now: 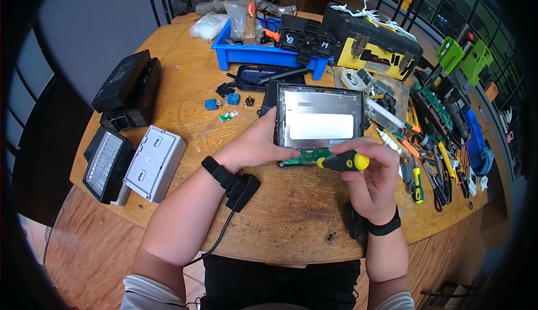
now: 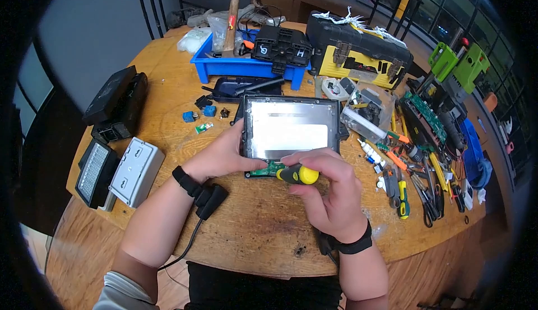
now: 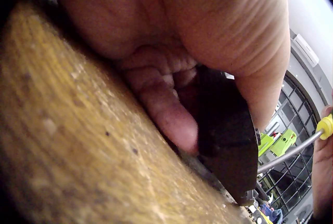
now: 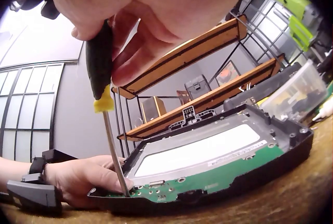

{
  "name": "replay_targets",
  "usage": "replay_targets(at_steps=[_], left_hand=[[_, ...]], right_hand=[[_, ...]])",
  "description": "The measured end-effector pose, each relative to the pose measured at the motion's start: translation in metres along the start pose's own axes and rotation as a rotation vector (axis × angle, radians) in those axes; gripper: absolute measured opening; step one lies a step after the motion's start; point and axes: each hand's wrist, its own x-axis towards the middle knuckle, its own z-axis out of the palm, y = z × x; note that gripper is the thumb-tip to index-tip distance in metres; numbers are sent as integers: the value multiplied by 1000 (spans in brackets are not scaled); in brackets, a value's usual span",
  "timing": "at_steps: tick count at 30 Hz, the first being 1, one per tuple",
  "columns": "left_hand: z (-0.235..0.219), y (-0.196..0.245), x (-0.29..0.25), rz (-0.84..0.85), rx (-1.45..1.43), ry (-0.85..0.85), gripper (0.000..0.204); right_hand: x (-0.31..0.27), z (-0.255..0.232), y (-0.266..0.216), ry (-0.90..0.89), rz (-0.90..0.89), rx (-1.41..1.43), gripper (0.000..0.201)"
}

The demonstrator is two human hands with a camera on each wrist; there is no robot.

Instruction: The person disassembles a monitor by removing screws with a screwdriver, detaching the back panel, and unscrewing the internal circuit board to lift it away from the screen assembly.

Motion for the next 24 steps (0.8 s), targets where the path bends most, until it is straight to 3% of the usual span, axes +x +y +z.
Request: replay_targets(at_steps=[13, 16, 18, 21, 24], left_hand=[[-1, 0, 0, 6, 28, 9, 96], [-1, -2, 1, 2, 8, -2, 96], [-1, -3, 1, -4, 15, 0, 96], [0, -3, 1, 0, -5, -6, 96], [0, 5, -1, 10, 48, 2, 96]], right_hand=[[2, 0, -1, -19, -27, -50, 47], [5, 0, -8, 12, -32, -43, 38], [8, -5, -13, -95, -109, -265, 31], [7, -4, -21, -110, -146, -416, 29], [5, 0, -19, -102, -148, -353, 37]])
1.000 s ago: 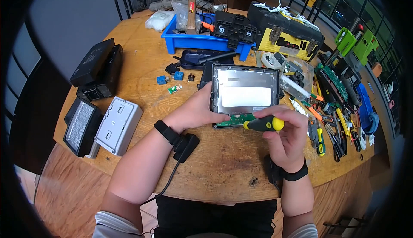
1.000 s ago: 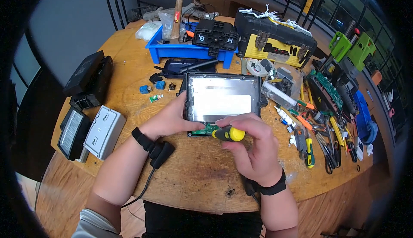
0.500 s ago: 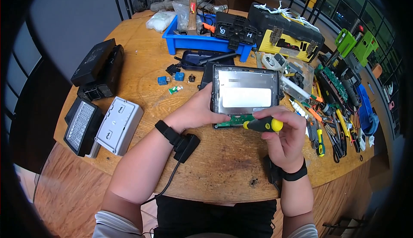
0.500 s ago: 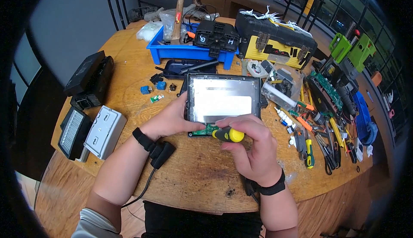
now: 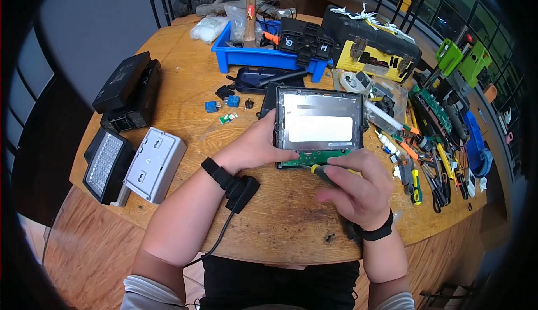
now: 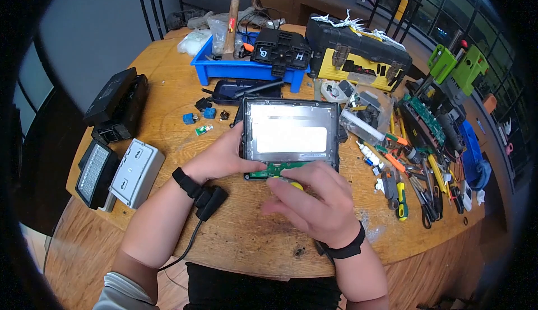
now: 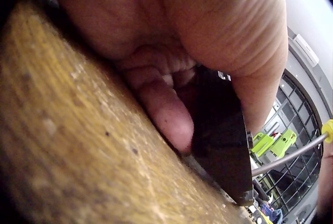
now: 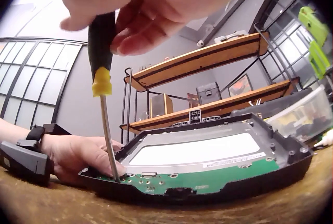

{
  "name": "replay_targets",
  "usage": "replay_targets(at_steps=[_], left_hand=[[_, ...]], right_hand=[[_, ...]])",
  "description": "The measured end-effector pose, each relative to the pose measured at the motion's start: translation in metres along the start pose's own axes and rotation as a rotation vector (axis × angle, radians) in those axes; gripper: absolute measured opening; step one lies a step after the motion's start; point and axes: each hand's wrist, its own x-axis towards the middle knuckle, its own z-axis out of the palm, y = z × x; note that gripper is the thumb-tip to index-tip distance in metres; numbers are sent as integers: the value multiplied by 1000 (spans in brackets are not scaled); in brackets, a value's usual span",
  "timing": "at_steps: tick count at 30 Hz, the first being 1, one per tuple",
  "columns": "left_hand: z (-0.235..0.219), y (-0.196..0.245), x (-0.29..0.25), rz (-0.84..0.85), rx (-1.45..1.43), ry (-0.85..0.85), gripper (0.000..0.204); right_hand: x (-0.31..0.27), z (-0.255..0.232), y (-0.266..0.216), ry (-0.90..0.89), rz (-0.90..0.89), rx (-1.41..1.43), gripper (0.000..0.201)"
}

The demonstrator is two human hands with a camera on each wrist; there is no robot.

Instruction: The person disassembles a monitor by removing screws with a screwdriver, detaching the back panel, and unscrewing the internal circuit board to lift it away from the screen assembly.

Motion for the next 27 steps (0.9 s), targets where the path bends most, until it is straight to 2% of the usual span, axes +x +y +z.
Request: replay_targets(at_steps=[4, 6, 10, 12, 15, 19, 22, 27], left_hand=[[-1, -6, 1, 0, -42, -8, 95], [-1, -10, 2, -26, -59, -13, 94], [1, -5, 1, -29, -89, -13, 94], [1, -6, 2, -16, -7, 8, 94], [0, -6, 2, -18, -25, 3, 94], [0, -4, 1, -7, -21, 3, 94], [1, -1, 0, -16, -27, 10, 94], [0, -5, 1, -11, -18, 15, 95]], right_hand=[[13, -1, -7, 17, 46, 97, 40], [9, 1, -1, 39, -32, -12, 43], [0, -4, -3, 4, -68, -67, 45], [-10, 2, -3, 132, -41, -60, 43], [-16, 9, -1, 192, -16, 34, 40], [1, 5, -6, 161, 29, 86, 36], [3, 5, -5, 180, -37, -8, 33], [-4, 2, -3, 191, -24, 86, 29]])
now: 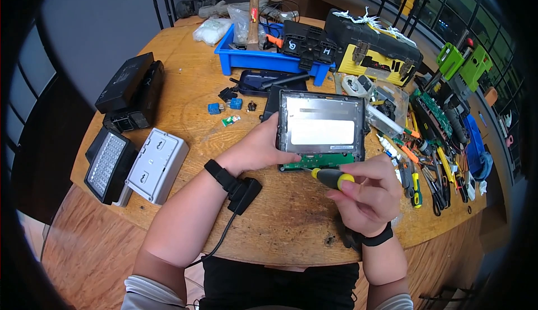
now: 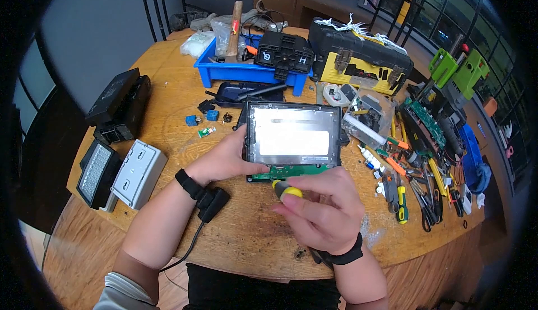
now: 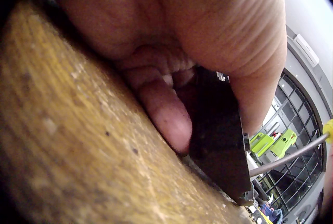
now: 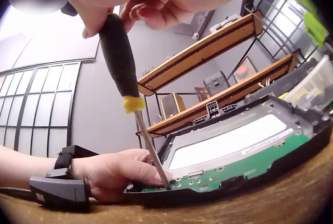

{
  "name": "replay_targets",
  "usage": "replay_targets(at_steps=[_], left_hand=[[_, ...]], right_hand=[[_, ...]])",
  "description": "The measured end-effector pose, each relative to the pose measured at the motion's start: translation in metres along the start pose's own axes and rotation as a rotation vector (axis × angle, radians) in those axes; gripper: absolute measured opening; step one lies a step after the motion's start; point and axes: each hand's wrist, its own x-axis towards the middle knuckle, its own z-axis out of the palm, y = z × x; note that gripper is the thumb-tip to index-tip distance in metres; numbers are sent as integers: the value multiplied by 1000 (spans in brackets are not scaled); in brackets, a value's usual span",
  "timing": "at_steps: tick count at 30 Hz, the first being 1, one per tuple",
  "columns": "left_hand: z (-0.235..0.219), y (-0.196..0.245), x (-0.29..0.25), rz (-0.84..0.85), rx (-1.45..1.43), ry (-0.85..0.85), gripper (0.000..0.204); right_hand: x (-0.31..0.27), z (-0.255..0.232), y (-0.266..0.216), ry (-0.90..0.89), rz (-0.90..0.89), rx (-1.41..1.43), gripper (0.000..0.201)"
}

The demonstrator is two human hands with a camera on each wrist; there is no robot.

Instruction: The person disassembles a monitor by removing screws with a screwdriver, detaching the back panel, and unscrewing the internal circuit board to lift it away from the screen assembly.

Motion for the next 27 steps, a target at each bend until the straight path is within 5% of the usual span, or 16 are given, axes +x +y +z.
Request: replay_targets(at_steps=[27], left_hand=[[1, 3, 0, -10, -24, 7, 94]], right_hand=[[-7, 0, 4, 55, 39, -69, 37]])
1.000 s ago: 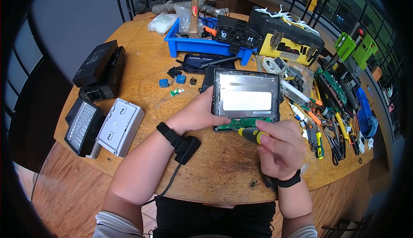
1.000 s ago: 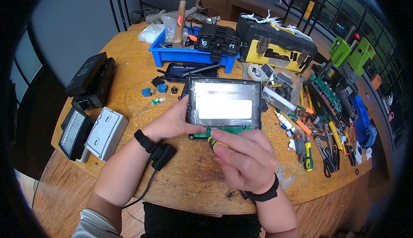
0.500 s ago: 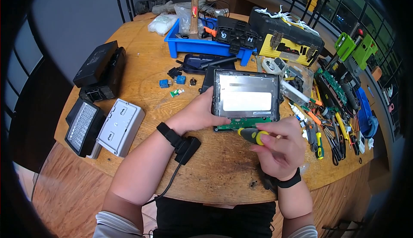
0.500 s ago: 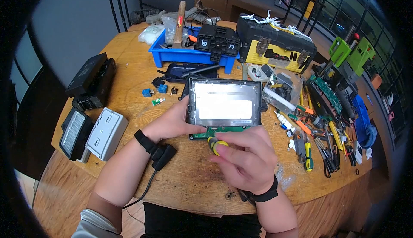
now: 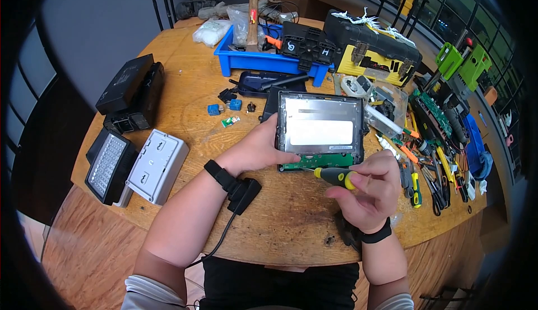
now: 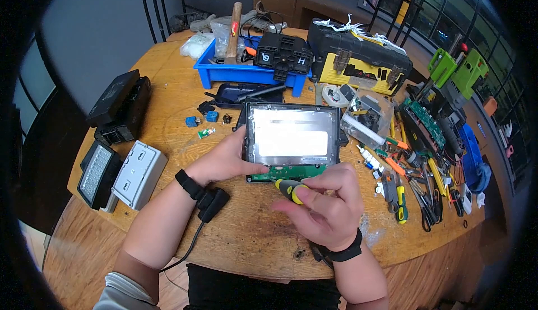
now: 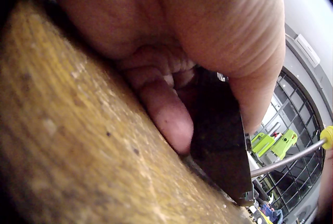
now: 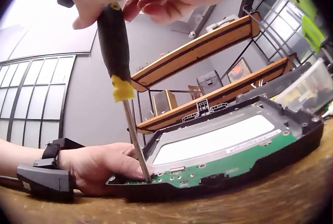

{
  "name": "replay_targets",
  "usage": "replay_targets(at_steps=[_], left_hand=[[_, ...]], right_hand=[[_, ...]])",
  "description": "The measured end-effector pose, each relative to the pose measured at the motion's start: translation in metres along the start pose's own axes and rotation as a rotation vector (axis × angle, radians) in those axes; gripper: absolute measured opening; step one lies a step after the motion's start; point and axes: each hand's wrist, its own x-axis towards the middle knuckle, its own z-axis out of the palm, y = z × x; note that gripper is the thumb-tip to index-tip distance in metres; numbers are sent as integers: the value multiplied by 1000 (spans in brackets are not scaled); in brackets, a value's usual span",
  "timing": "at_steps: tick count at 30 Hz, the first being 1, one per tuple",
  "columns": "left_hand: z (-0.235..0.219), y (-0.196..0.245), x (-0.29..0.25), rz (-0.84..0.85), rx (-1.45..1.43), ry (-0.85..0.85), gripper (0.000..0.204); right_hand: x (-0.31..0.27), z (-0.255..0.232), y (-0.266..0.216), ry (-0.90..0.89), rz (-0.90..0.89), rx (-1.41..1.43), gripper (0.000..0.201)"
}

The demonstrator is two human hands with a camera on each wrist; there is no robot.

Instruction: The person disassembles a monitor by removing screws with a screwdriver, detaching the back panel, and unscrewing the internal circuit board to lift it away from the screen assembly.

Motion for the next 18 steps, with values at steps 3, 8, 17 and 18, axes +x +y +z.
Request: replay_targets(at_steps=[3, 8, 17, 18], left_hand=[[-1, -2, 1, 8, 45, -8, 94], [-2, -3, 1, -21, 20, -13, 93], [-1, -2, 1, 3, 11, -19, 92], [-1, -3, 1, 11, -1, -22, 92]], right_hand=[[8, 0, -3, -8, 14, 46, 37], [10, 1, -1, -71, -31, 22, 39], [6, 0, 2, -29, 29, 99, 33], [9, 0, 1, -68, 38, 92, 35]])
